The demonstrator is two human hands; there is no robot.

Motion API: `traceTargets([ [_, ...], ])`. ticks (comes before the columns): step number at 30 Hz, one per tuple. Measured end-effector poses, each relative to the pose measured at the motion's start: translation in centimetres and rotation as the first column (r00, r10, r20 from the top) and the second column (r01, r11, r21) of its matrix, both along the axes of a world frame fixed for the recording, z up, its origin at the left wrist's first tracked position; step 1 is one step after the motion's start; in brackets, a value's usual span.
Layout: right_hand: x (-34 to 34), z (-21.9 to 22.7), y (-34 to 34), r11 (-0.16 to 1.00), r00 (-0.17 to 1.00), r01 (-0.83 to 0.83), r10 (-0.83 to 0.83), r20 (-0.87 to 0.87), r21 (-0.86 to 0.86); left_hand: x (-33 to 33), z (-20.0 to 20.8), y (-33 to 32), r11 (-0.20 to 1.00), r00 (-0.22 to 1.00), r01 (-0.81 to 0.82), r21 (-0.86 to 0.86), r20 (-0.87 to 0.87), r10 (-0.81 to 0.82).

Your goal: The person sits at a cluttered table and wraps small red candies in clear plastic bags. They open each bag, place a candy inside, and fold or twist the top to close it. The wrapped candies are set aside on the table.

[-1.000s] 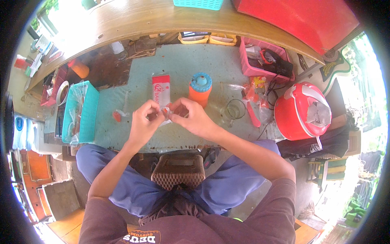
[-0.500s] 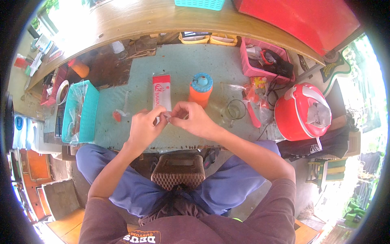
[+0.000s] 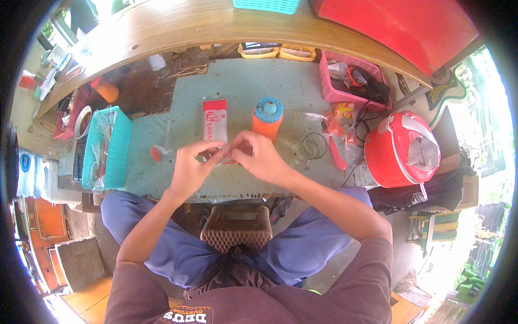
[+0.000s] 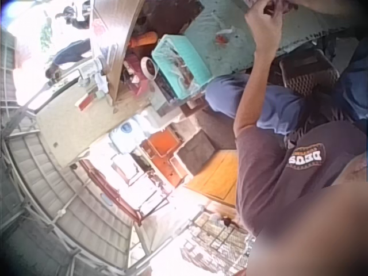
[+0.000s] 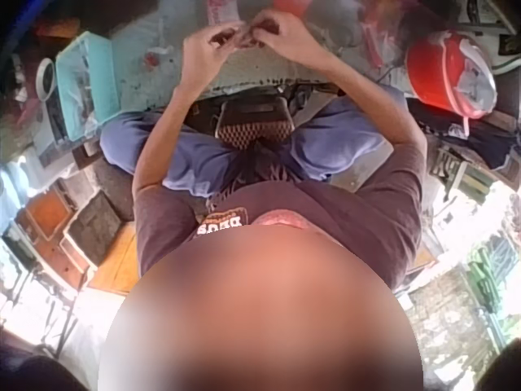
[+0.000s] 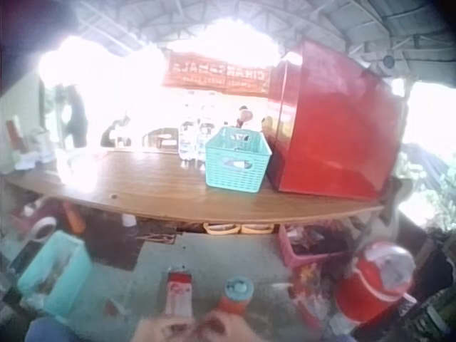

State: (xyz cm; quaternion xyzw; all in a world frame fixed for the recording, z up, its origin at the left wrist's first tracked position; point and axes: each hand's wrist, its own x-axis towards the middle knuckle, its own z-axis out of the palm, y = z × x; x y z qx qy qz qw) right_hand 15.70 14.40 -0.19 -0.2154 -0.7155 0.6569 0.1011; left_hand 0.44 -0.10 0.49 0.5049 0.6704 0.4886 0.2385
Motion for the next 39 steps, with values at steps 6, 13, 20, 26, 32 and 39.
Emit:
traceTargets([
  [6,-0.1,0.2,0.5,0.986,0.992,0.128,-0.128,0.013,-0.108,-0.5,-0.7,0.7,0.996,0.891,0.073,0.052,0.446,-0.089],
  [13,0.1,0.2,0.5,0.999,0.994,0.031,-0.033,0.103,0.019,-0.6,-0.3,0.4,0.999,0.914,0.003,0.036,0.405,-0.017],
  [20,0.3,0.6,-0.4,0.993,0.998,-0.059,0.058,0.008,0.102,-0.5,0.1,0.5,0.995,0.988,-0.100,-0.020,0.114,0.102],
  [26,0.0,0.7,-0.7,0.978,0.995,0.034,-0.015,-0.097,0.204,-0.1,-0.3,0.5,0.993,0.993,-0.117,-0.033,0.000,0.117],
  [32,0.0,0.2,-0.1,0.999,0.999,0.041,-0.041,-0.026,0.011,-0.5,-1.2,0.7,0.996,0.956,-0.088,-0.031,0.278,0.093],
  [39,0.3,0.8,-0.2,0.998,0.998,-0.041,0.038,-0.051,-0.056,-0.5,-1.3,0.7,0.995,0.885,-0.076,0.066,0.465,0.037],
])
